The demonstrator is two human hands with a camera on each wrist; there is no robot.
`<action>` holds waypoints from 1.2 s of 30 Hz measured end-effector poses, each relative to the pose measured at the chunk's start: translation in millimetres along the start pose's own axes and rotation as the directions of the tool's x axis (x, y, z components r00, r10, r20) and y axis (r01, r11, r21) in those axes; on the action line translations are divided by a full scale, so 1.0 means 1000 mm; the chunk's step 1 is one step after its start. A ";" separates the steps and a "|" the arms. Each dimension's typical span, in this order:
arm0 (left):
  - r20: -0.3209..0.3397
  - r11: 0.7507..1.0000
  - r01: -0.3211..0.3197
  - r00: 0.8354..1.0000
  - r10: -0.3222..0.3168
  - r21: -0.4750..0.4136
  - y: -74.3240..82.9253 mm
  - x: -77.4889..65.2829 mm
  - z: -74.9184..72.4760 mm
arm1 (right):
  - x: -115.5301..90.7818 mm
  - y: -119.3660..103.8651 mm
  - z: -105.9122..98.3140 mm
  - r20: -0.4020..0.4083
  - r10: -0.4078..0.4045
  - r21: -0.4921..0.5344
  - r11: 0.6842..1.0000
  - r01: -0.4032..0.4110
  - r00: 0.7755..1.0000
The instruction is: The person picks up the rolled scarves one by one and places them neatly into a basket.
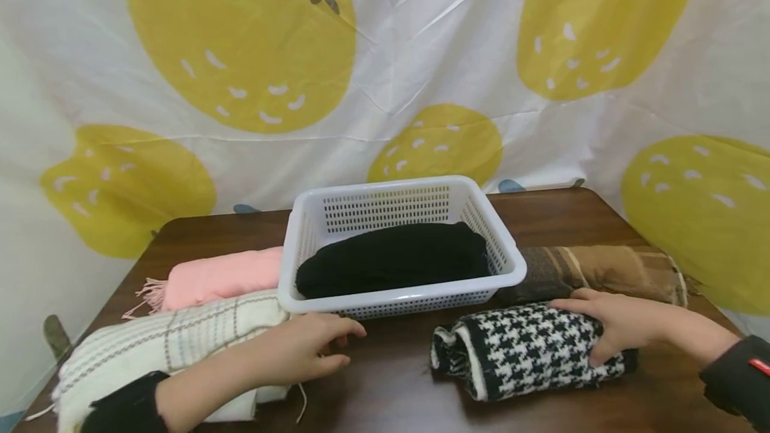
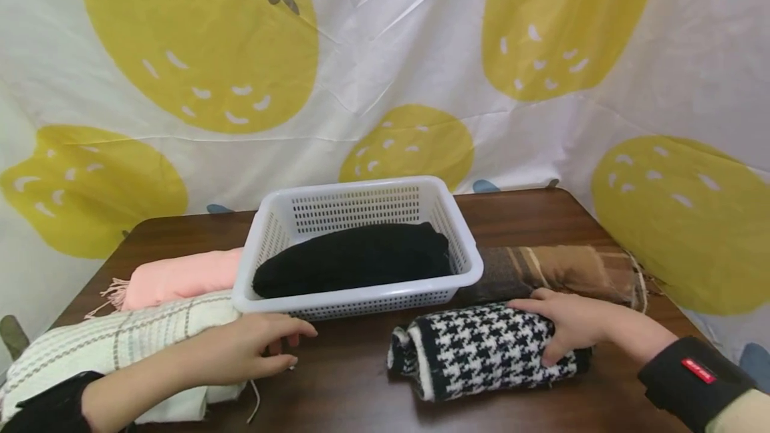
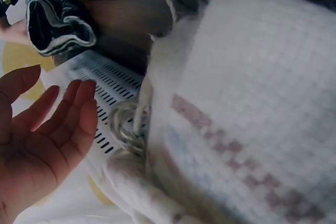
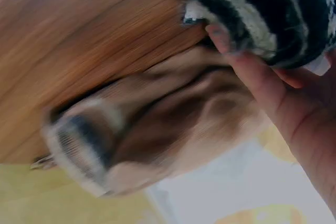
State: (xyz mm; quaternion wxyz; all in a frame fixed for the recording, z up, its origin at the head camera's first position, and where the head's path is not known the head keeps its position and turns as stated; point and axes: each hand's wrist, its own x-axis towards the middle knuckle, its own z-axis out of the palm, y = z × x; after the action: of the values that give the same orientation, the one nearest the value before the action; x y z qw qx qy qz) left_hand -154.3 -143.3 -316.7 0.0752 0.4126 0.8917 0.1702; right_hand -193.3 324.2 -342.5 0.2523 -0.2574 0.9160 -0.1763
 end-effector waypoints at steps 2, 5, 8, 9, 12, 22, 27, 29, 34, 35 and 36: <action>-0.004 0.999 0.016 1.000 -0.016 0.038 0.001 0.001 0.001 | 0.010 -0.015 0.003 -0.011 -0.005 -0.041 0.999 0.005 1.000; -0.020 0.994 0.061 0.998 -0.059 0.093 0.003 0.001 0.002 | 0.025 -0.036 0.009 -0.040 -0.053 -0.117 0.992 0.048 0.998; -0.031 0.985 0.142 0.990 -0.139 0.094 0.007 0.000 0.003 | 0.039 -0.056 0.015 -0.063 -0.099 -0.173 0.981 0.087 0.993; -0.027 0.982 0.173 0.985 -0.171 0.082 0.008 0.000 0.004 | 0.043 -0.062 0.017 -0.069 -0.109 -0.187 0.978 0.094 0.992; 0.007 0.965 0.258 0.966 -0.258 0.041 0.009 0.002 0.006 | 0.057 -0.078 0.023 -0.074 -0.141 -0.216 0.969 0.122 0.987; 0.046 0.954 0.276 0.958 -0.283 0.117 0.003 0.014 0.029 | 0.086 -0.109 0.039 -0.117 -0.249 -0.271 0.939 0.211 0.961; 0.009 0.953 0.282 0.958 -0.285 0.112 -0.001 0.017 0.040 | 0.086 -0.105 0.040 -0.094 -0.180 -0.150 0.975 0.165 0.979; -0.014 0.953 0.279 0.960 -0.279 0.118 -0.004 0.016 0.045 | 0.085 -0.102 0.041 -0.060 -0.157 -0.096 0.984 0.151 0.986; -0.105 0.955 0.266 0.962 -0.253 0.131 -0.007 0.016 0.055 | 0.086 -0.094 0.044 -0.027 -0.220 -0.104 0.971 0.216 0.975; -0.125 0.957 0.259 0.962 -0.243 0.131 -0.008 0.016 0.057 | 0.087 -0.092 0.045 -0.036 -0.244 -0.120 0.964 0.238 0.969; -0.143 0.959 0.253 0.962 -0.234 0.131 -0.008 0.017 0.058 | 0.088 -0.090 0.046 -0.052 -0.273 -0.140 0.954 0.264 0.961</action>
State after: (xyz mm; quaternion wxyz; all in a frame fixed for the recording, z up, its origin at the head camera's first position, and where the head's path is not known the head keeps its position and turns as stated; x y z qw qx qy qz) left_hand -154.9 -121.0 -373.2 0.0086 0.2925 0.9488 0.1189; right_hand -198.5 193.5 -371.9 0.1762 -0.3892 0.8904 -0.1572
